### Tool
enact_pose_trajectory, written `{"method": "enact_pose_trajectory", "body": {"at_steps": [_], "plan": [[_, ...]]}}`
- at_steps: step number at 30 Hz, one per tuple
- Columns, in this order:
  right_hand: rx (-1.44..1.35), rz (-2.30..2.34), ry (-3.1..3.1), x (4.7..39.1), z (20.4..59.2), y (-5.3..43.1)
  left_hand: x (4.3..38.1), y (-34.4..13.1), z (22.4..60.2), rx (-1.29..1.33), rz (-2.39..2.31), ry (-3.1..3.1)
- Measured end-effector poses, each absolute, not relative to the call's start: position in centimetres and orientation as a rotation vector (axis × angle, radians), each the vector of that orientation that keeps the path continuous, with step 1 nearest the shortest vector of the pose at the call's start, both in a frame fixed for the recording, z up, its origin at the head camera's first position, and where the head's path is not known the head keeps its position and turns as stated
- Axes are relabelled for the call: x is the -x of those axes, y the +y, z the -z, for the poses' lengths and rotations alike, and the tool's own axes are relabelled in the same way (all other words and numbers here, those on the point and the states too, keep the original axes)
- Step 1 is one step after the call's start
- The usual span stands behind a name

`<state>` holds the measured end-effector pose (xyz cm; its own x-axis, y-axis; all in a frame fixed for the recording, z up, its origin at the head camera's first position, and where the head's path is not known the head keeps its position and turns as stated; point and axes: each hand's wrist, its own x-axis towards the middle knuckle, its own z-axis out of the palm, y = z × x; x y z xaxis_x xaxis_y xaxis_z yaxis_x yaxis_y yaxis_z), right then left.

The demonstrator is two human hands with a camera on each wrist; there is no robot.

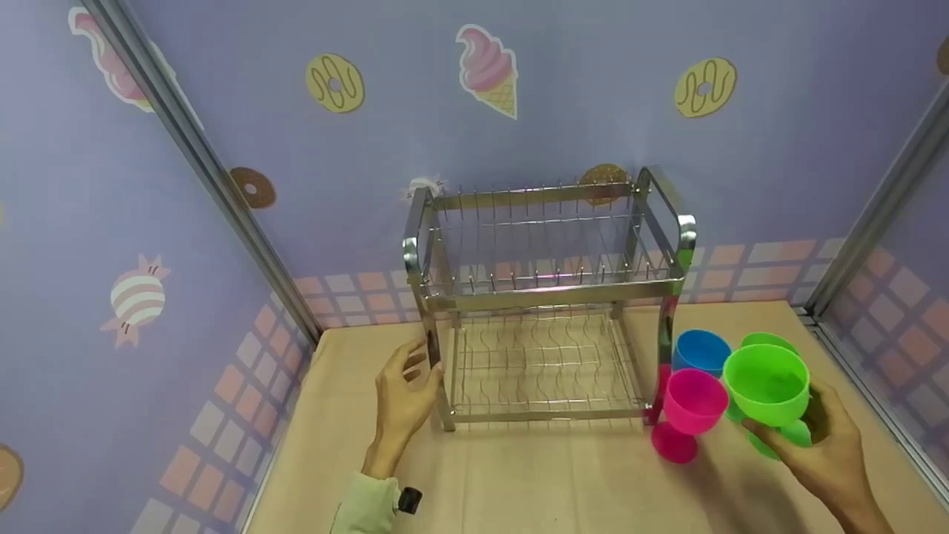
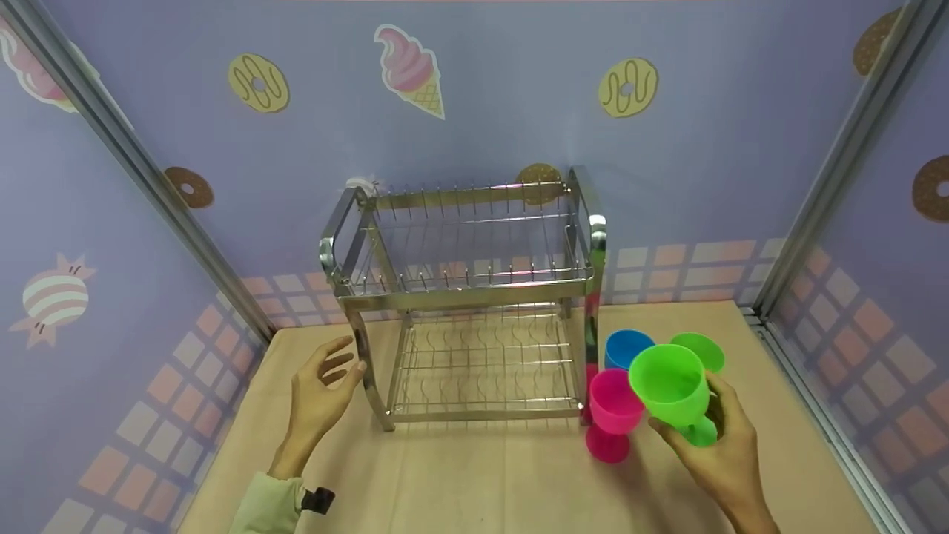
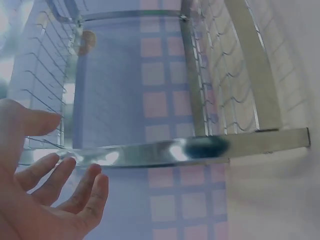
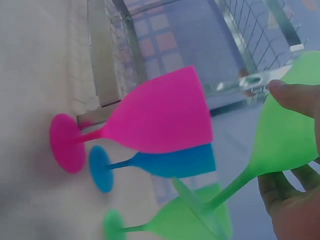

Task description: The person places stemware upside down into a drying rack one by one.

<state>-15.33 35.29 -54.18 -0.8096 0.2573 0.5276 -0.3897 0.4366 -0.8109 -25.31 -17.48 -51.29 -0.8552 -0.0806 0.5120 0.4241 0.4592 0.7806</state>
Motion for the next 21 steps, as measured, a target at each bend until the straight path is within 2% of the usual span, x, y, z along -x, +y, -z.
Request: {"method": "enact_pose_trajectory", "body": {"at_steps": [4,12,21], "plan": [[-0.159,-1.268,-2.143,15.6,52.6,34.1,24.3,-16.6,50.0,0.376,1.407,-2.248],[-0.431,-0.993,-2.118,17.0,50.2,31.7,22.5,-14.7,48.4,0.546,1.458,-2.306],[-0.487,-0.825,-2.23,17.9,47.9,28.1,21.2,-12.9,47.5,0.675,1.481,-2.343]]}}
